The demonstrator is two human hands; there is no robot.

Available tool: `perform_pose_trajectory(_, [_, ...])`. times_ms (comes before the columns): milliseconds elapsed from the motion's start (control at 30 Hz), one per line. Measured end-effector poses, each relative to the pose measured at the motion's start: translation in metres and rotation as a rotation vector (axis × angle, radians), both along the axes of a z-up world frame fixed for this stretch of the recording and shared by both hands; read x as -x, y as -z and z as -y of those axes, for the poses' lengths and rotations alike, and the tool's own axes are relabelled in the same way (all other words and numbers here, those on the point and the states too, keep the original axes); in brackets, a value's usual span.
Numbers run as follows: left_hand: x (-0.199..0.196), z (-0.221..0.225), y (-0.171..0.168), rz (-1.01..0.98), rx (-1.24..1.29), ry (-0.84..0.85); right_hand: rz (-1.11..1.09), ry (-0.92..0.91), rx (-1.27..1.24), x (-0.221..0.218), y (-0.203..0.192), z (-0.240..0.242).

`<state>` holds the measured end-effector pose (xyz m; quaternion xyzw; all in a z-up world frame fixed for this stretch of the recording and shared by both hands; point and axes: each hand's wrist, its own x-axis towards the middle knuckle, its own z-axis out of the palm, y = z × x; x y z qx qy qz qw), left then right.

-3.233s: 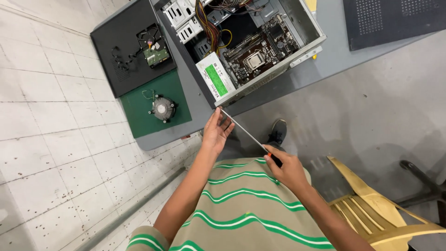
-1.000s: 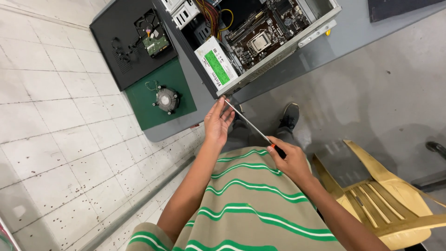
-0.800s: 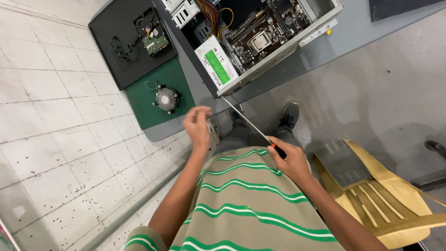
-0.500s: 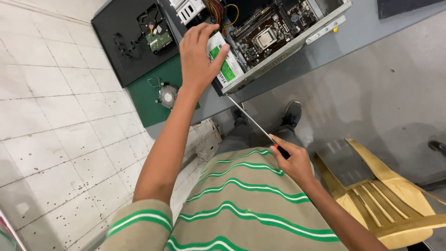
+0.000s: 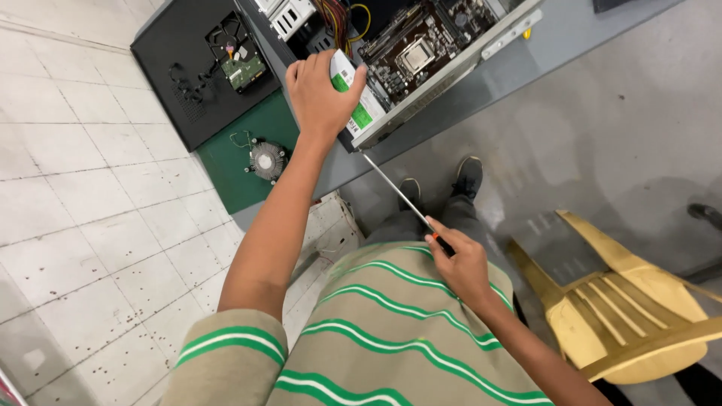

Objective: The person is disassembling a computer case by unscrewing the power supply and removing the side panel to prepare for internal component work.

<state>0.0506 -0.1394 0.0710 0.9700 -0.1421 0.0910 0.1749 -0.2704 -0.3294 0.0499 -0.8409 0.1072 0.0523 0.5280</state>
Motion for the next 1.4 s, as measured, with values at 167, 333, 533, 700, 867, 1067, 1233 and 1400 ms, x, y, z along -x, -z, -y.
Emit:
perform_pose_trajectory(167, [0.001, 0.001, 0.002, 0.011, 0.017, -0.012, -0.027, 0.062, -0.008, 0.008, -0.002, -0.014])
perform_pose_trajectory(333, [-0.001, 0.0, 0.003, -0.005, 0.013, -0.043, 0.073, 0.12, 0.143, 0.013, 0.012, -0.024])
perform_pose_trajectory(533, [0.001, -0.002, 0.006, 0.005, -0.012, -0.024, 0.143, 0.108, 0.255, 0.013, 0.015, -0.022])
perform_pose_trajectory(700, [0.001, -0.002, 0.009, 0.029, -0.017, -0.011, 0.054, 0.131, 0.097, 0.005, 0.005, -0.017])
perform_pose_trajectory(867, [0.001, -0.002, 0.009, 0.001, -0.03, -0.013, -0.049, 0.129, -0.092, -0.005, -0.002, -0.013])
perform_pose_trajectory(1067, [0.002, -0.002, 0.006, 0.007, -0.019, -0.005, -0.331, -0.03, -0.343, -0.023, -0.011, -0.015])
perform_pose_trajectory(1233, [0.0, -0.003, 0.007, 0.004, 0.015, -0.019, -0.392, -0.094, -0.271, -0.042, -0.028, -0.021])
perform_pose_trajectory(1400, [0.003, 0.0, 0.003, 0.0, 0.01, -0.016, -0.286, -0.106, -0.306, -0.077, -0.028, -0.036])
